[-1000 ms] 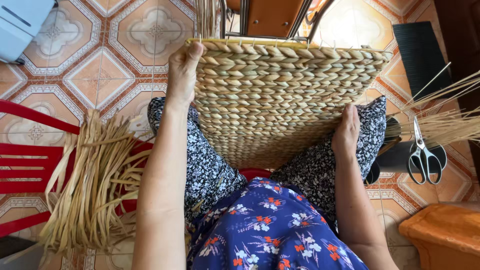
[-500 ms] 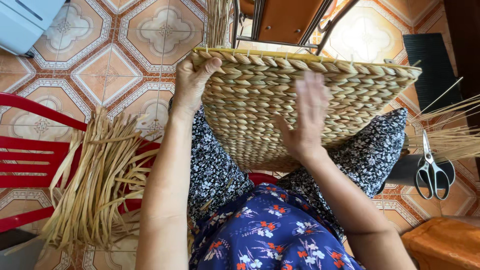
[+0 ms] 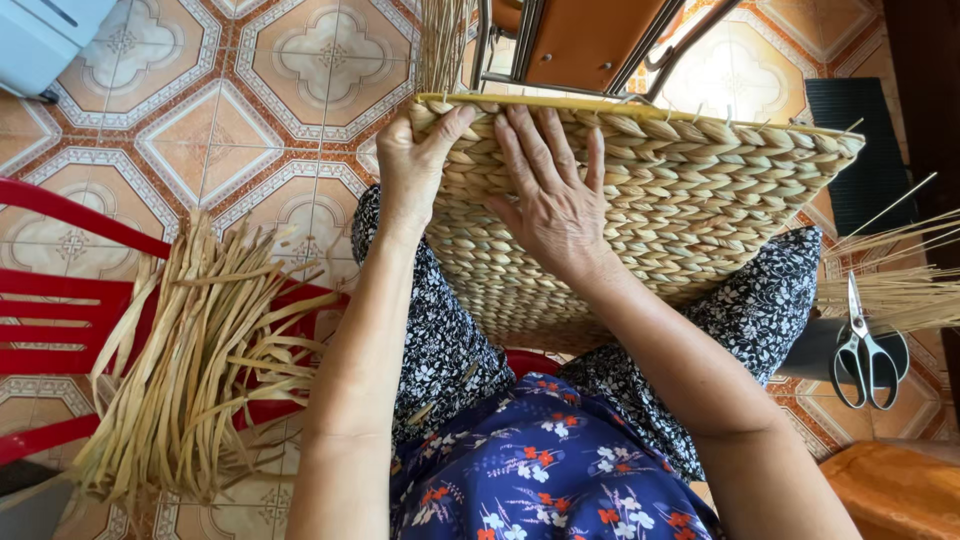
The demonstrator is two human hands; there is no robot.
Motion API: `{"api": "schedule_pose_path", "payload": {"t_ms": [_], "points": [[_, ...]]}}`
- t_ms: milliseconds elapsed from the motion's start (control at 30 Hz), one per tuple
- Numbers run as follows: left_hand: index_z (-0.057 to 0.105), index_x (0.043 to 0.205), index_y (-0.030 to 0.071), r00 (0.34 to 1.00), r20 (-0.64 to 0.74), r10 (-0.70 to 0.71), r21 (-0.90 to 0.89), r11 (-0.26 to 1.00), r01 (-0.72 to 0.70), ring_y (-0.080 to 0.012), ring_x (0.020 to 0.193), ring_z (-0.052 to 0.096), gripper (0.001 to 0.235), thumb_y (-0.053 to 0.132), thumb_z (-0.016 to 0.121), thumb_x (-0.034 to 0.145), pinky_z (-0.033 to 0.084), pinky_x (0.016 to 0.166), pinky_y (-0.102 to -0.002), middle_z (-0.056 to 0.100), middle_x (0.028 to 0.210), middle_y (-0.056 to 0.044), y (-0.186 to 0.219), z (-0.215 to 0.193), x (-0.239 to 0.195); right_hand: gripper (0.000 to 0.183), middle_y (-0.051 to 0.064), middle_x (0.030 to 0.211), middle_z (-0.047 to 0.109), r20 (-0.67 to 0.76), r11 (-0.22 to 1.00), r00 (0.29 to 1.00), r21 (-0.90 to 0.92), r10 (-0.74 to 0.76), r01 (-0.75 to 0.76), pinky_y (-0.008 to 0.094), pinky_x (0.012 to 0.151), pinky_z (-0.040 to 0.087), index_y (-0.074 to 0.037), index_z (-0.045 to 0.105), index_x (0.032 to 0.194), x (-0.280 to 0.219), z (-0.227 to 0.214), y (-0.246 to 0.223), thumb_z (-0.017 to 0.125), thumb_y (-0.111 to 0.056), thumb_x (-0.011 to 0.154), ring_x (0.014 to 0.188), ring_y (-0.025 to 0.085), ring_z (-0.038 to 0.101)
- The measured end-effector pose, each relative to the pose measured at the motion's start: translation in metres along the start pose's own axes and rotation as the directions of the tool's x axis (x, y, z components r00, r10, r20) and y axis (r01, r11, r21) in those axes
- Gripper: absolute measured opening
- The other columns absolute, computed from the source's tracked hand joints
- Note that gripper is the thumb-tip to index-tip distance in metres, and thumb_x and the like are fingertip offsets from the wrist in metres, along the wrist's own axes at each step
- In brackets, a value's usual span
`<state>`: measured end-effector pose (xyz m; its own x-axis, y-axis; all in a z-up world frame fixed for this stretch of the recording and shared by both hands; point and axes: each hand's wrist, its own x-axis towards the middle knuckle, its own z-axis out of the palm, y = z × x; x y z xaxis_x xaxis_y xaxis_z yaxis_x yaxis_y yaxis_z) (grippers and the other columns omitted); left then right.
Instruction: The person uses scissors to trim the excess woven fibers along the edges of a large mat. They systematically cut the protruding strands to create a clean, even border and then smooth the surface with their hands.
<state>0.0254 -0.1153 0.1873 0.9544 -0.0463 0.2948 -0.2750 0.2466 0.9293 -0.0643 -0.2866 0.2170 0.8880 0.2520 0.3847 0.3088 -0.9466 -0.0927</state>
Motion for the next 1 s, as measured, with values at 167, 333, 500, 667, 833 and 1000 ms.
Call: {"api": "schedule_pose_path", "payload": {"t_ms": [167, 333, 500, 667, 833, 1000], "points": [[0.072, 0.094, 0.011, 1.000, 0.004, -0.017, 0.051, 0.999, 0.017, -0.0101, 0.079, 0.073, 0.014, 0.024, 0.077, 0.096, 0.063, 0.077, -0.028, 0.077, 0.087, -0.001, -0.002, 0.001, 0.001, 0.079, 0.010, 0.165, 0.034, -0.030, 0.993, 0.999, 0.116, 0.022, -0.018, 0.058, 0.124, 0.006, -0.011, 0.036, 0.160, 0.001, -0.015, -0.003, 0.070, -0.046, 0.099, 0.154, 0.030, 0.024], [0.072, 0.103, 0.011, 0.998, 0.065, -0.002, -0.060, 0.998, 0.006, -0.0100, 0.087, 0.063, 0.027, 0.037, 0.071, 0.101, 0.052, 0.086, -0.028, 0.070, 0.091, 0.001, 0.004, -0.016, -0.007, 0.060, 0.004, 0.164, 0.044, -0.205, 0.986, 0.976, 0.134, -0.075, 0.104, 0.050, 0.130, 0.006, -0.015, 0.045, 0.158, -0.037, -0.031, 0.013, 0.070, -0.030, 0.105, 0.155, 0.024, 0.033], [0.073, 0.095, 0.009, 1.000, -0.005, 0.023, 0.016, 1.000, -0.023, -0.0095, 0.082, 0.057, 0.030, 0.038, 0.072, 0.102, 0.046, 0.079, -0.026, 0.067, 0.085, 0.003, 0.002, -0.014, -0.009, 0.055, 0.006, 0.164, 0.042, -0.199, 0.997, 0.979, 0.048, -0.051, 0.062, 0.052, 0.129, 0.005, -0.010, 0.047, 0.158, -0.047, -0.033, 0.031, 0.066, -0.023, 0.108, 0.157, 0.026, 0.031], [0.074, 0.096, 0.008, 1.000, -0.009, 0.027, 0.033, 0.999, -0.027, -0.0066, 0.078, 0.055, 0.028, 0.035, 0.071, 0.100, 0.044, 0.074, -0.023, 0.067, 0.083, 0.004, 0.005, -0.012, -0.004, 0.061, 0.006, 0.168, 0.039, -0.034, 0.985, 0.995, -0.150, -0.094, 0.088, 0.053, 0.128, 0.003, -0.011, 0.045, 0.161, -0.036, -0.035, 0.036, 0.065, -0.026, 0.106, 0.157, 0.024, 0.030], [0.070, 0.088, 0.008, 0.998, -0.042, 0.049, 0.026, 0.999, -0.048, -0.0057, 0.074, 0.054, 0.024, 0.026, 0.072, 0.103, 0.046, 0.069, -0.022, 0.065, 0.081, 0.004, -0.001, -0.013, -0.001, 0.070, 0.008, 0.169, 0.037, 0.000, 0.946, 0.989, -0.293, -0.148, 0.141, 0.052, 0.128, 0.006, -0.009, 0.042, 0.164, -0.026, -0.032, 0.037, 0.069, -0.033, 0.105, 0.157, 0.024, 0.031], [0.070, 0.090, 0.008, 0.996, -0.070, 0.057, 0.098, 0.994, -0.050, -0.0054, 0.072, 0.056, 0.021, 0.024, 0.070, 0.104, 0.048, 0.067, -0.022, 0.067, 0.080, 0.003, -0.001, -0.009, -0.004, 0.077, 0.017, 0.159, 0.039, 0.029, 0.983, 0.997, -0.168, -0.075, 0.079, 0.053, 0.124, 0.017, -0.008, 0.040, 0.162, -0.010, -0.024, 0.035, 0.071, -0.041, 0.099, 0.147, 0.031, 0.037]]}}
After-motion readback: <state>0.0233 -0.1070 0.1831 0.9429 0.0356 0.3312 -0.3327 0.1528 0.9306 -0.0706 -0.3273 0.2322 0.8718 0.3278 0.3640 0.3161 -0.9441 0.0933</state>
